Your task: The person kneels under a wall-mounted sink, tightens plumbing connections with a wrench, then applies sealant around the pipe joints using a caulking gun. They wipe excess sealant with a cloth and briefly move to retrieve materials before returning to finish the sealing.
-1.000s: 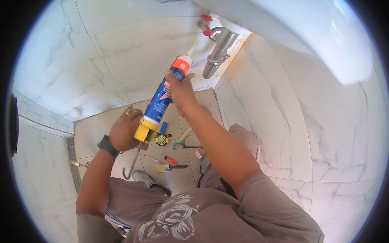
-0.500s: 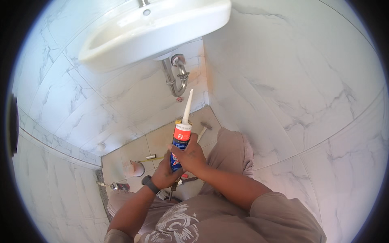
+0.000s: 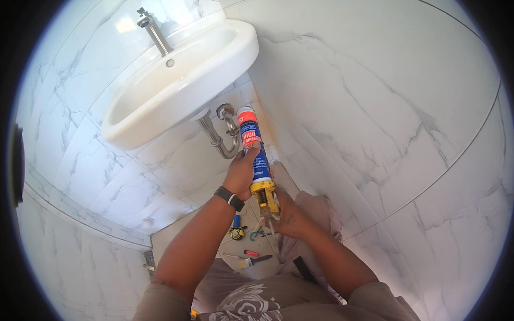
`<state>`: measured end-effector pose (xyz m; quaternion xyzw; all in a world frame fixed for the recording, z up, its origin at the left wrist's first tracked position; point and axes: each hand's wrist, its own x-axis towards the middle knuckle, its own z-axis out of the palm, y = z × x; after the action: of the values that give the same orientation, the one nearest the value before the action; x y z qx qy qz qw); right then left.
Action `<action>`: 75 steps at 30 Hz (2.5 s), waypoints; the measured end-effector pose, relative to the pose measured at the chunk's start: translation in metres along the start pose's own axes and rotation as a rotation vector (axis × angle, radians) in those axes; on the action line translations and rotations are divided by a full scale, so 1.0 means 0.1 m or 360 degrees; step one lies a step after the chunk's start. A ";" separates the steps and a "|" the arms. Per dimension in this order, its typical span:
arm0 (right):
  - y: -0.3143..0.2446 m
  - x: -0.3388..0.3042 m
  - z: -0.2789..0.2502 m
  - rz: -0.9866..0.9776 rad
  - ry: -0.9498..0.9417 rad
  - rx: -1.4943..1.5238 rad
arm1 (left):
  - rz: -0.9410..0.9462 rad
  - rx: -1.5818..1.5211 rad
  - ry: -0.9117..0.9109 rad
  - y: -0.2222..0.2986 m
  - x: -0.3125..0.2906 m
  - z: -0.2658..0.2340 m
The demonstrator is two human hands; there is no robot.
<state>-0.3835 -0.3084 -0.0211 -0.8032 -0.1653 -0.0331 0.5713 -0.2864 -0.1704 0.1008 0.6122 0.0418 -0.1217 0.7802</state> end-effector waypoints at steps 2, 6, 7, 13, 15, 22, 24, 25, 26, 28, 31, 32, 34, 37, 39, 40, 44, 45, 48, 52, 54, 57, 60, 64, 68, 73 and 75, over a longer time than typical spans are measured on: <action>-0.05 0.08 -0.01 -0.0108 0.0346 0.0018 | -0.0072 -0.0263 0.0081 -0.02 0.04 0.12; -0.17 0.14 -0.10 -0.0043 0.0437 0.0089 | -0.0064 -0.0436 0.0141 -0.05 0.15 0.20; -0.20 0.12 -0.10 0.0200 0.0356 0.0300 | -0.0086 -0.0486 0.0030 -0.03 0.19 0.15; -0.25 0.13 -0.07 0.0195 0.0550 0.0640 | -0.0095 -0.0741 -0.0043 0.11 0.82 0.01; -0.23 0.17 -0.14 0.0224 0.0514 0.0436 | -0.0120 -0.0769 0.0023 0.11 1.04 -0.01; -0.09 0.37 -0.27 0.0656 0.0556 0.0074 | -0.0227 -0.0751 0.0077 -0.04 1.40 -0.04; -0.06 0.41 -0.30 0.0431 0.0598 0.0097 | -0.0207 -0.0768 0.0107 -0.04 1.44 -0.04; -0.05 0.44 -0.29 0.0360 0.0622 0.0130 | -0.0184 -0.0772 0.0084 -0.04 1.45 -0.05; -0.04 0.47 -0.30 0.0356 0.0607 0.0109 | -0.0161 -0.0777 0.0049 -0.03 1.45 -0.05; -0.05 0.49 -0.29 0.0342 0.0603 0.0106 | -0.0125 -0.0777 0.0030 -0.02 1.43 -0.06; -0.07 0.51 -0.29 0.0310 0.0655 0.0023 | -0.0082 -0.0759 0.0054 0.00 1.40 -0.07; -0.06 0.52 -0.30 0.0291 0.0613 0.0070 | -0.0068 -0.0759 0.0054 0.01 1.40 -0.08; -0.05 0.55 -0.33 0.0274 0.0541 0.0198 | -0.0047 -0.0750 0.0049 0.01 1.39 -0.09; -0.02 0.55 -0.33 0.0163 0.0640 0.0092 | -0.0046 -0.0746 0.0054 -0.01 1.40 -0.13; 0.02 0.57 -0.32 0.0196 0.0573 0.0078 | -0.0069 -0.0771 0.0082 -0.03 1.41 -0.14; 0.04 0.58 -0.31 0.0209 0.0553 0.0112 | -0.0059 -0.0775 0.0074 -0.03 1.43 -0.15; 0.16 0.61 -0.29 0.0132 0.0601 0.0048 | -0.0097 -0.0804 0.0085 -0.05 1.44 -0.17; 0.20 0.61 -0.29 0.0120 0.0619 0.0028 | -0.0131 -0.0821 0.0084 -0.04 1.44 -0.17; 0.30 0.63 -0.31 0.0149 0.0571 0.0139 | -0.0139 -0.0776 0.0034 -0.02 1.44 -0.19; 0.36 0.64 -0.35 0.0188 0.0554 0.0199 | -0.0089 -0.0790 0.0079 -0.01 1.45 -0.18; 0.38 0.65 -0.37 0.0051 0.0601 0.0119 | -0.0109 -0.0806 0.0112 -0.01 1.46 -0.18; 0.40 0.67 -0.39 0.0033 0.0632 0.0088 | -0.0092 -0.0795 0.0149 -0.02 1.46 -0.19; 0.43 0.71 -0.40 -0.0082 0.0687 0.0028 | -0.0107 -0.0762 0.0130 -0.01 1.46 -0.18; 0.47 0.73 -0.40 -0.0194 0.0747 -0.0079 | -0.0097 -0.0691 0.0163 0.01 1.47 -0.16; 0.47 0.76 -0.42 -0.0274 0.0758 -0.0112 | -0.0105 -0.0719 0.0228 0.01 1.47 -0.16; 0.43 0.77 -0.43 -0.0340 0.0802 -0.0179 | -0.0096 -0.0743 0.0219 0.00 1.45 -0.20; 0.42 0.76 -0.42 -0.0372 0.0813 -0.0220 | -0.0108 -0.0757 0.0233 0.00 1.45 -0.20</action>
<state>-0.2934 -0.3426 -0.0265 -0.7814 -0.1048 -0.3112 0.5306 -0.1450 -0.1710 0.0645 0.4169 0.1461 -0.0898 0.8926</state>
